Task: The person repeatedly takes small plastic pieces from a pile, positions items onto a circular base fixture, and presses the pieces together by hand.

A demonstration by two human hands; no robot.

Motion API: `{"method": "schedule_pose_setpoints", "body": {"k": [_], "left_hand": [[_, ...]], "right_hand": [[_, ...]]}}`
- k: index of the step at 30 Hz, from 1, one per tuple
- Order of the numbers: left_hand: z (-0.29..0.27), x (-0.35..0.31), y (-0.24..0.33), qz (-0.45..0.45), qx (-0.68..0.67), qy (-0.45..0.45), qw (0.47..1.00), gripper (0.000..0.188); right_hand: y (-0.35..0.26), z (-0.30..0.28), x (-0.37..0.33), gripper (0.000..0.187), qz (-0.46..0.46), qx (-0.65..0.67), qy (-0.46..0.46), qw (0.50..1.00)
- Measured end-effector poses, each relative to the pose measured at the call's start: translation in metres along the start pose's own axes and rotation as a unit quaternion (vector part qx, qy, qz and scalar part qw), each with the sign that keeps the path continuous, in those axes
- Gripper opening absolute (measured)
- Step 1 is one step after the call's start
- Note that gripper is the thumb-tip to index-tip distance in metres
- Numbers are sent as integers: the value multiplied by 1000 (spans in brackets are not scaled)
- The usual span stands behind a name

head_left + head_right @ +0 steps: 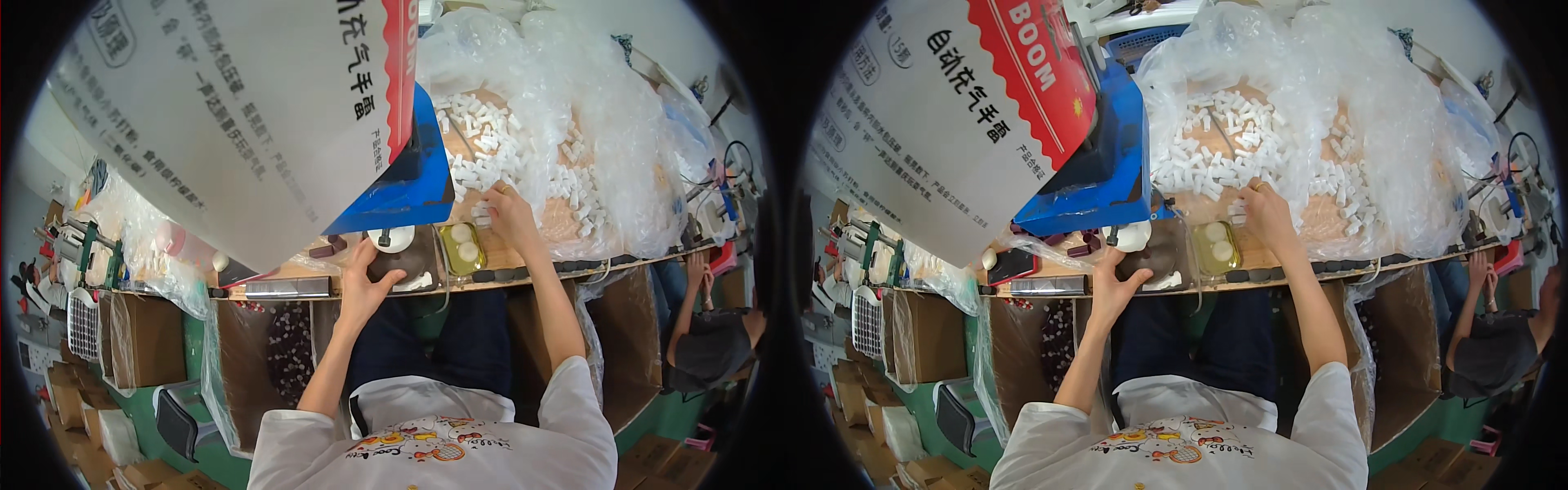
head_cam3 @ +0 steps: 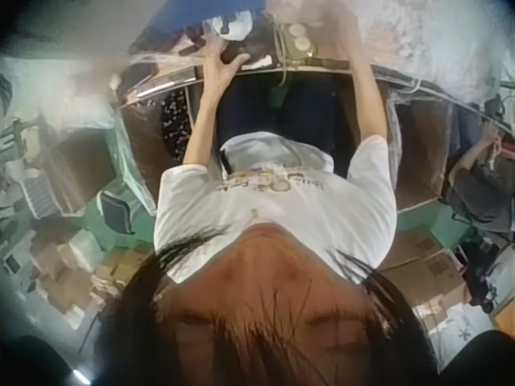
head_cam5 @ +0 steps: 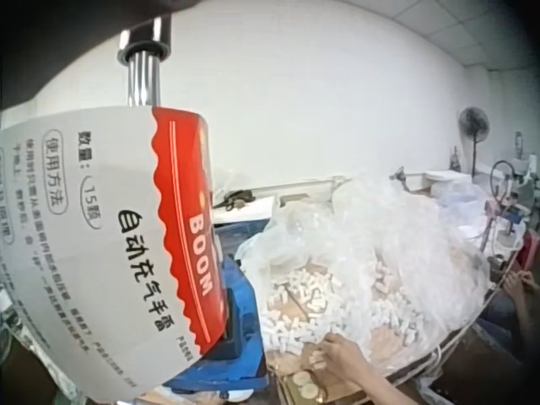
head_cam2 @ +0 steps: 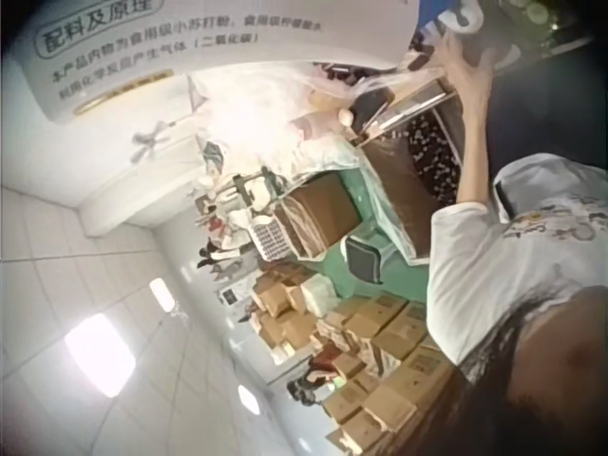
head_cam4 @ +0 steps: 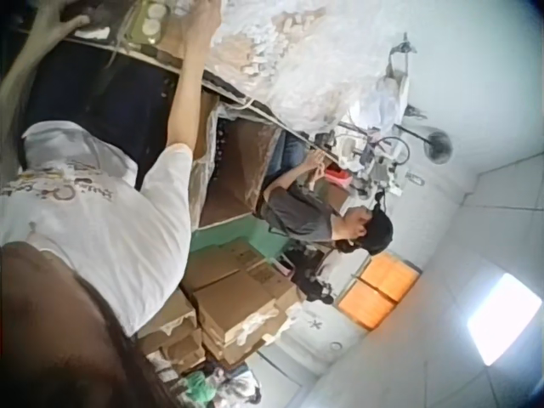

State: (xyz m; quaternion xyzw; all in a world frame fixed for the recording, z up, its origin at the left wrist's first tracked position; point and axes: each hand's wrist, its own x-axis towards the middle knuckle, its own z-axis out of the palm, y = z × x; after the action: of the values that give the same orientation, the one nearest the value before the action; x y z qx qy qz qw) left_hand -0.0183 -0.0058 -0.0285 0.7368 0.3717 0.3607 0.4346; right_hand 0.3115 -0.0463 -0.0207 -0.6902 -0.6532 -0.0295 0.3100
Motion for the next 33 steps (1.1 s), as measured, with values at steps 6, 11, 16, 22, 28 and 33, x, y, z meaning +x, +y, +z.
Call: {"method": "schedule_pose_setpoints", "body": {"k": [6,11,16,22,28,33], "left_hand": [[6,0,9,25,-1,99,995,51],[3,17,15,136,184,92,969,30],[-24,15,45,15,-171,264,949,29],[-134,-53,56,-140,405,62,902,36],[-132,-42,22,-76,338,182,920,35],[-95,24,1,-23,310,43,949,33]], "right_hand": [[3,-1,3,26,-15,-37,19,999],[-13,-2,4,34,-52,-50,99,992],[-66,19,4,34,71,322,96,939],[-143,33,-4,25,41,358,39,932],[-160,21,-7,11,-87,215,-51,971],[-168,36,-18,12,-149,134,54,978]]}}
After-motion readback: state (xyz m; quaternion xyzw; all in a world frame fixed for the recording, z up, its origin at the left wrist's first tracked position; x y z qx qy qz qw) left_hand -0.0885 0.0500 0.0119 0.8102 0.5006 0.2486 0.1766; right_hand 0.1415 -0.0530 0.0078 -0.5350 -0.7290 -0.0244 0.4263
